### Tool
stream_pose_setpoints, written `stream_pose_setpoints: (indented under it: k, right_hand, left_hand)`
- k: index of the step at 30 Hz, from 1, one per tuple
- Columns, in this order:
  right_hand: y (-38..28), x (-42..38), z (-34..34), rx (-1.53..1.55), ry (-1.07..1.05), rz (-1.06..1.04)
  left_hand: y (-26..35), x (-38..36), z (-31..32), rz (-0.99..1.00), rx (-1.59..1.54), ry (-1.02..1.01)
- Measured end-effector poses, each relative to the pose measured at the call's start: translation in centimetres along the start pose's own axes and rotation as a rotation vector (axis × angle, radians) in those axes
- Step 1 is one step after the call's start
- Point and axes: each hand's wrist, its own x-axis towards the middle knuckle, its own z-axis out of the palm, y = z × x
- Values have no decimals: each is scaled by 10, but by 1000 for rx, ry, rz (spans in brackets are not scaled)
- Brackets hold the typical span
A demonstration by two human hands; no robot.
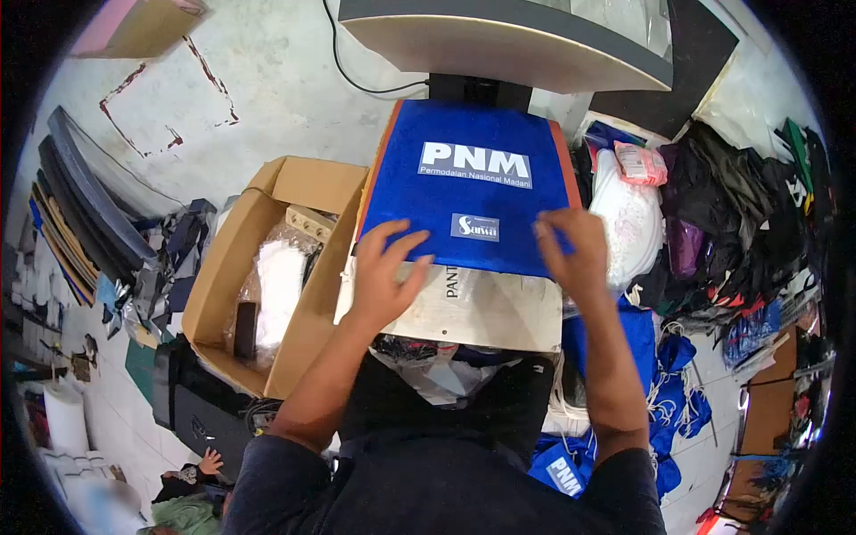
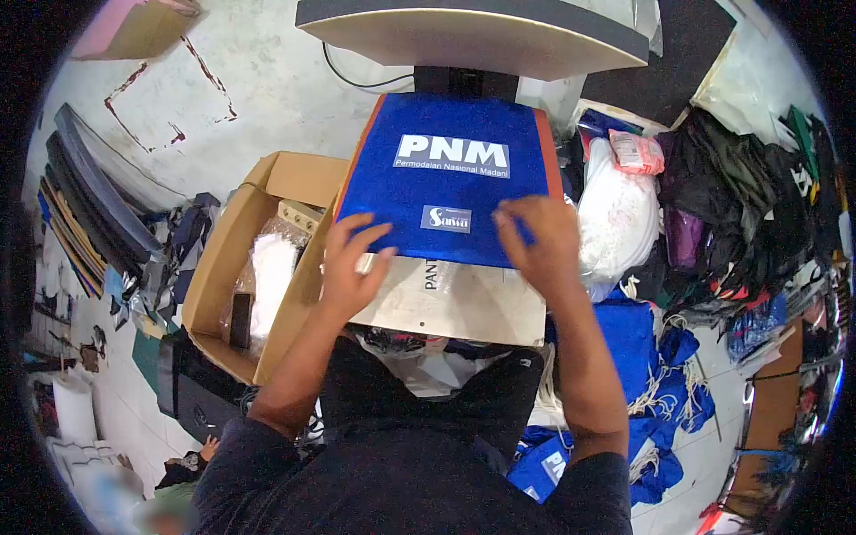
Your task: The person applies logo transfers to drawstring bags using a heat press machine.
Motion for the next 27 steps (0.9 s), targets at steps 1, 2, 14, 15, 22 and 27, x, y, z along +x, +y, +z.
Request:
stream_pose_setpoints:
  k: [1,2,14,15,22,27]
  right_hand:
    - [3,19,-14,-14,48,-16]
    - [12,37,-26,-7,121,-22]
    - [58,416,-71,-625,266,-397]
    - [62,438,-64,-723,272,-361]
    - [60,530,-27,-1141,-418,-137]
    - [86,593,-27,-1074,-345,-22]
  left_hand:
    - [-5,-11,-10,-67,-30,54]
    - [-9,-26,-20,-133,-61,106]
    - [15,-298,-69,-925,137,-297]
    - [15,-302,-65,-936,147,-329]
    - [6,-286,-63,-967,210,-306]
    - [-4,-280,-68,-1032,162,-328]
